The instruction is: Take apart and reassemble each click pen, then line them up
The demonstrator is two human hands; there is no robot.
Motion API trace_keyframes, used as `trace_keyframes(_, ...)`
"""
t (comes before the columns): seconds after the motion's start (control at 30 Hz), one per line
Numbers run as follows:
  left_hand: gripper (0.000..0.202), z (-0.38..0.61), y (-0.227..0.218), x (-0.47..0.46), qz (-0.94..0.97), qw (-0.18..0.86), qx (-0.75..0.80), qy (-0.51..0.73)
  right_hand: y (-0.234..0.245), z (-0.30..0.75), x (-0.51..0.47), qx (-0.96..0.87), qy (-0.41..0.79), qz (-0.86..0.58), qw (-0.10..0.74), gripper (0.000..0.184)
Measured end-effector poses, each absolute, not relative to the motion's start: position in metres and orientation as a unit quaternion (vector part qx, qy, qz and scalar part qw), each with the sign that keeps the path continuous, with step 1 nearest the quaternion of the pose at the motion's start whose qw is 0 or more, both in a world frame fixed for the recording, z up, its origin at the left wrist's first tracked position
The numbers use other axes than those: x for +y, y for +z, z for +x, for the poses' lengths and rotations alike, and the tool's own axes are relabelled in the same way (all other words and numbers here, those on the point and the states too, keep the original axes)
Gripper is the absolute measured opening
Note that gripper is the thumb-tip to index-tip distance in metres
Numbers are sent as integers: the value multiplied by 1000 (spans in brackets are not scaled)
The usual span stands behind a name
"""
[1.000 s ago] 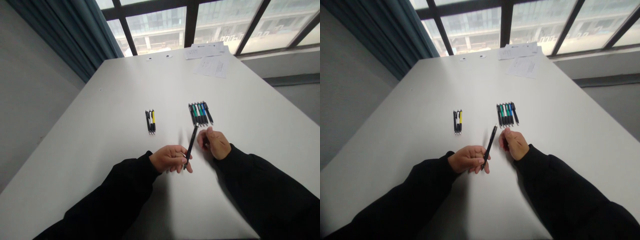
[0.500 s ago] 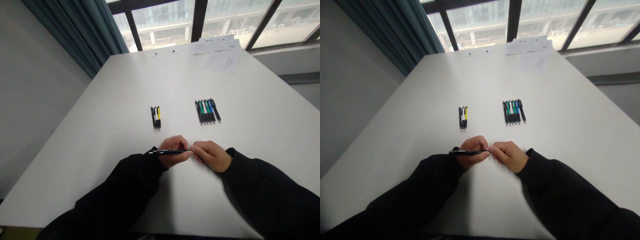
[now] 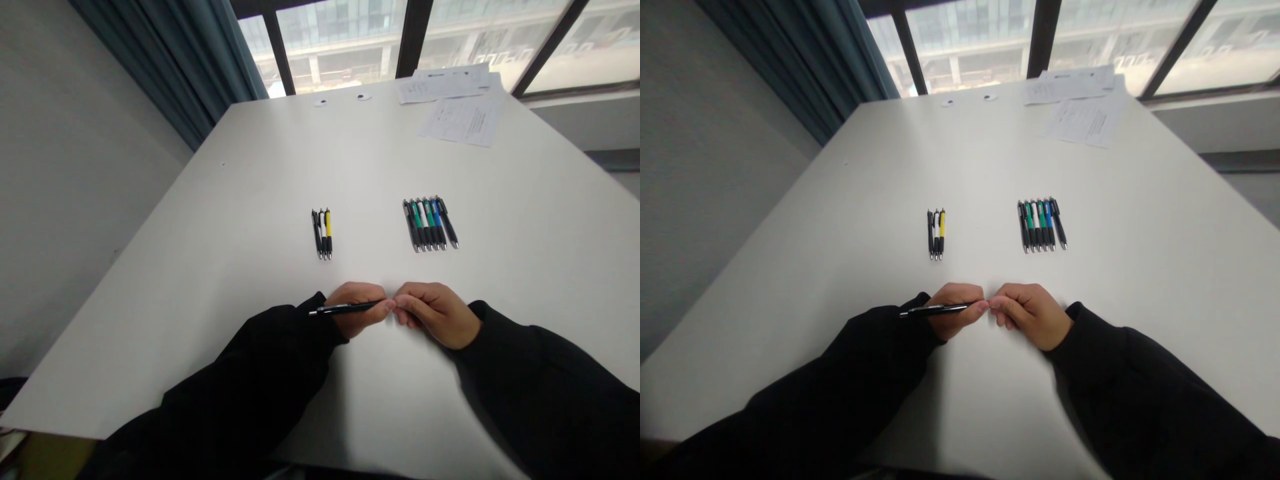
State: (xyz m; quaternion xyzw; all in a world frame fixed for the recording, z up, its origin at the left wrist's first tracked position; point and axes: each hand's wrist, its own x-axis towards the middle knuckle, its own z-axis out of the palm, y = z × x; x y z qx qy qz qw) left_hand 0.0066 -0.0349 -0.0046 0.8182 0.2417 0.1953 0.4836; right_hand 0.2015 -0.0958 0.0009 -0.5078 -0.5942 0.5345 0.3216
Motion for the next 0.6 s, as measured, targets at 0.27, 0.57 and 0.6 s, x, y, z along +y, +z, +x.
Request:
trace_keyframes(0.27,41,6,-10,-36,807,495,255,197,-2,201,-96,-625,501,-489,346,36)
trace_keyframes(0.57,38,5,-5,-33,804,493,272,189,-9,203,-97,-644,416,-495,409,24)
trace_keyframes(0.6,36,5,-6,-33,798,500,274,192,-8,203,-97,-639,433,-489,406,24)
